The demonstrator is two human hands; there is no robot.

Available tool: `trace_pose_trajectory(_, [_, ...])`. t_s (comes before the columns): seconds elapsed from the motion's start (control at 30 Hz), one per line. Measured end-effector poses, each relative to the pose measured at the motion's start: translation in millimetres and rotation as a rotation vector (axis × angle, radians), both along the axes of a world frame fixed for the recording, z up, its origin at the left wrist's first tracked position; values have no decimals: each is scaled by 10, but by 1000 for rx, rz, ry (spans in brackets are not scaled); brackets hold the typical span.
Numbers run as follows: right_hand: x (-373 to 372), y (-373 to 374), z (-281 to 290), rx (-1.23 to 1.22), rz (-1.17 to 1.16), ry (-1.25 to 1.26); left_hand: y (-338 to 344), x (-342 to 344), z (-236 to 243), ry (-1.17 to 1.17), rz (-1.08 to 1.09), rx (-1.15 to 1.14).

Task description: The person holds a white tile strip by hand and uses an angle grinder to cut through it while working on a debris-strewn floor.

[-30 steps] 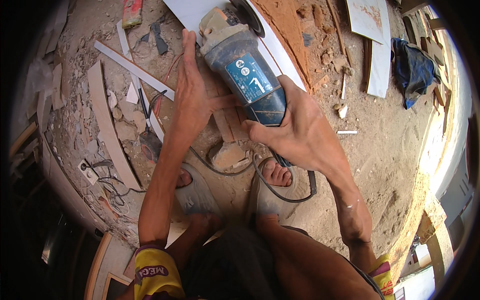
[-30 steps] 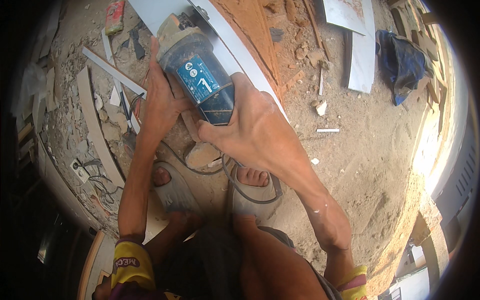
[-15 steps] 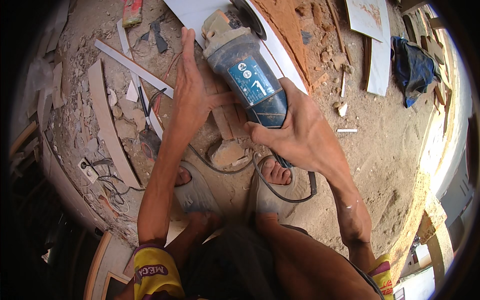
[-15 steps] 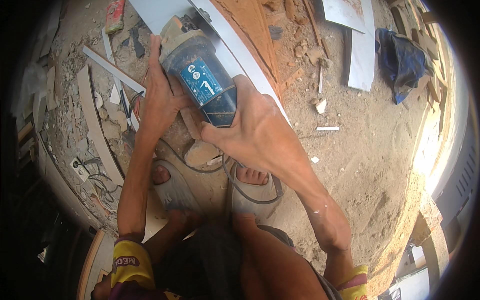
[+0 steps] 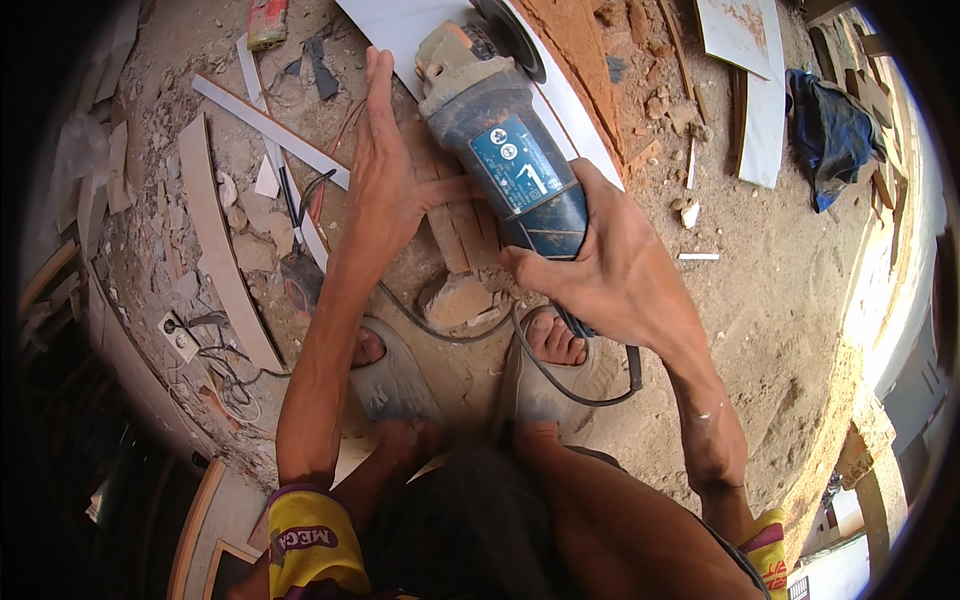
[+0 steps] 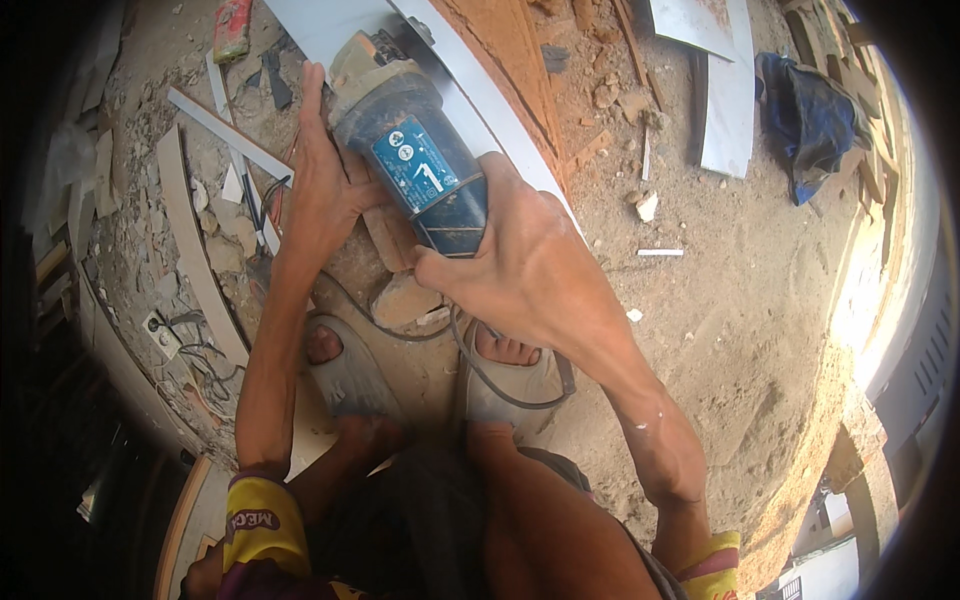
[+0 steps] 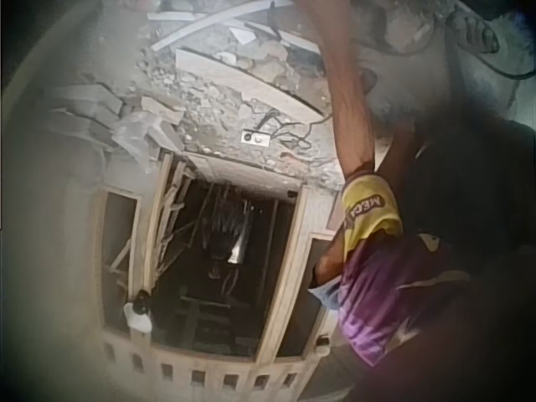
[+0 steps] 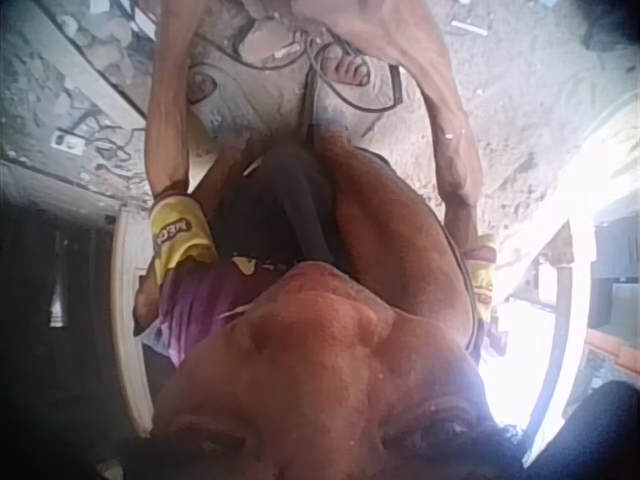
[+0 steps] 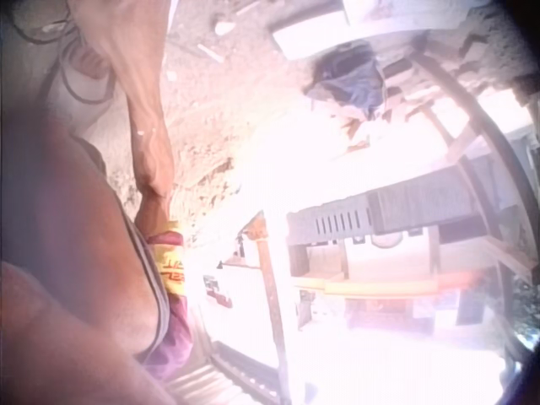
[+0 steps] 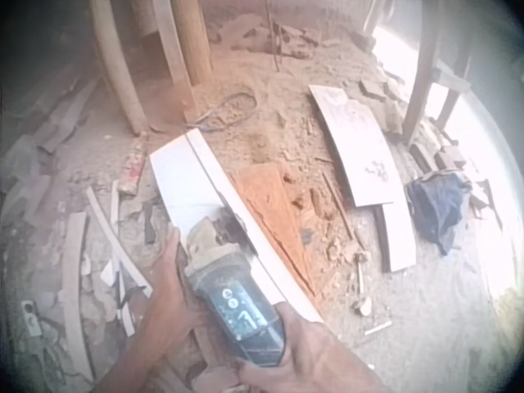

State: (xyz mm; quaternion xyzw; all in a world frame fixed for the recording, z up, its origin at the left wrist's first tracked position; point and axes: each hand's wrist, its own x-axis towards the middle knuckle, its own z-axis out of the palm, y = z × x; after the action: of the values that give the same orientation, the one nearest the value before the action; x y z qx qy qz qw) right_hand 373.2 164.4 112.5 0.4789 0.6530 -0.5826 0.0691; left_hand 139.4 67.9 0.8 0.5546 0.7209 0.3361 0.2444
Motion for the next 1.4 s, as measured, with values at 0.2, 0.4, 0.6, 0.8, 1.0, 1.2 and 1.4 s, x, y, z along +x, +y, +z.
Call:
trace_pose_trajectory(0.2, [41,-23,-5,25,16,43,0,3,10,-13,7,-4])
trace_pose_trajectory(0.4, [68,-26,-3,-29,-4,-15,-6,-25,-24,22,12,-36])
trace_pose_trajectory(0.6, [103,-60,-14,-32,-22,-12,6,-19,-24,51,-5,-23])
trace_pose_trajectory(0.8, [117,-75,16,-37,-23,-18,0,-24,-15,31,-14,-6])
trace_pose_trajectory(1.0, [162,-100,3,-42,-43,-1,7,-30,-20,27,-15,-3])
trace_pose_trajectory(1.2, [189,-114,33,-81,-53,5,3,-27,-5,32,-7,-23])
trace_pose_trajectory(1.4, [230,-128,53,-90,-58,-1,7,-9,-20,42,-9,-16])
